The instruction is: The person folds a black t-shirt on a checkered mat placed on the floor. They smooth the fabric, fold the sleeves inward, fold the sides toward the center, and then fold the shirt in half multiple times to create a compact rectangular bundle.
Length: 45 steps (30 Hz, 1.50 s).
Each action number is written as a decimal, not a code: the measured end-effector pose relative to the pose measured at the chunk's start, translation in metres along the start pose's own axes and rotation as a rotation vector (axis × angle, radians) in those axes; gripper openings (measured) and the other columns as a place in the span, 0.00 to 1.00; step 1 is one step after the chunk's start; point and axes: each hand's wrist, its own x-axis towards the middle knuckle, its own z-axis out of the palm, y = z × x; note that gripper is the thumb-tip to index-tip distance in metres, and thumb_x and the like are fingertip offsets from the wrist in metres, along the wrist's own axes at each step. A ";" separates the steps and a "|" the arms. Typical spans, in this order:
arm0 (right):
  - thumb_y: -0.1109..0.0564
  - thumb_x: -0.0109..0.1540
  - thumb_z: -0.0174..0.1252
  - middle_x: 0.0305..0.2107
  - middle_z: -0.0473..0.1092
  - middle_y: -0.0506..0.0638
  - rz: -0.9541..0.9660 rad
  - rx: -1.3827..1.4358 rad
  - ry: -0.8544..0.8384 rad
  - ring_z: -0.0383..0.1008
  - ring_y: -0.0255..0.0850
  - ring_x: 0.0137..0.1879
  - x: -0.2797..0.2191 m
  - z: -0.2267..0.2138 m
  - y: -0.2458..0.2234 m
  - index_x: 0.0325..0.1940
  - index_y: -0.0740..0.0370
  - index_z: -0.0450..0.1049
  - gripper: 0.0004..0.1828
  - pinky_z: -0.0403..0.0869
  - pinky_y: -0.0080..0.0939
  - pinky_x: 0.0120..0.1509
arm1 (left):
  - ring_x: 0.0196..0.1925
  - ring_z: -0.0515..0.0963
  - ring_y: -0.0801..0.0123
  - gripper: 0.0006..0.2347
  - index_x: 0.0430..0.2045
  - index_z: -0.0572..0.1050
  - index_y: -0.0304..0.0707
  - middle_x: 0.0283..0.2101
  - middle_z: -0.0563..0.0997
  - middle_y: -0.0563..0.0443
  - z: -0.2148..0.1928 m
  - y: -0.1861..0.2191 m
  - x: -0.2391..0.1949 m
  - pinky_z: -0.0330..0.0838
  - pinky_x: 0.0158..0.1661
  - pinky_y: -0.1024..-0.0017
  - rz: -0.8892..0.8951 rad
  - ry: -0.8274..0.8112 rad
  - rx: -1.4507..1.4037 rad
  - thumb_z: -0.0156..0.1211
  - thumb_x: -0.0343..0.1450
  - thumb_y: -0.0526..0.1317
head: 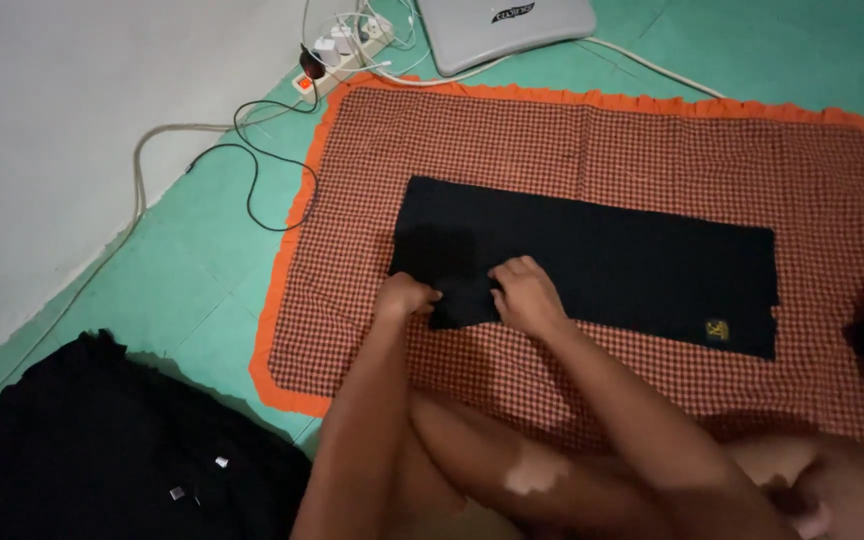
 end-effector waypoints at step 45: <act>0.14 0.50 0.54 0.79 0.37 0.57 0.034 -0.199 -0.344 0.31 0.66 0.81 0.058 0.008 -0.015 0.82 0.52 0.42 0.68 0.36 0.82 0.77 | 0.81 0.37 0.51 0.35 0.77 0.47 0.48 0.80 0.46 0.55 -0.005 0.065 0.081 0.23 0.71 0.34 0.476 0.637 0.682 0.33 0.73 0.63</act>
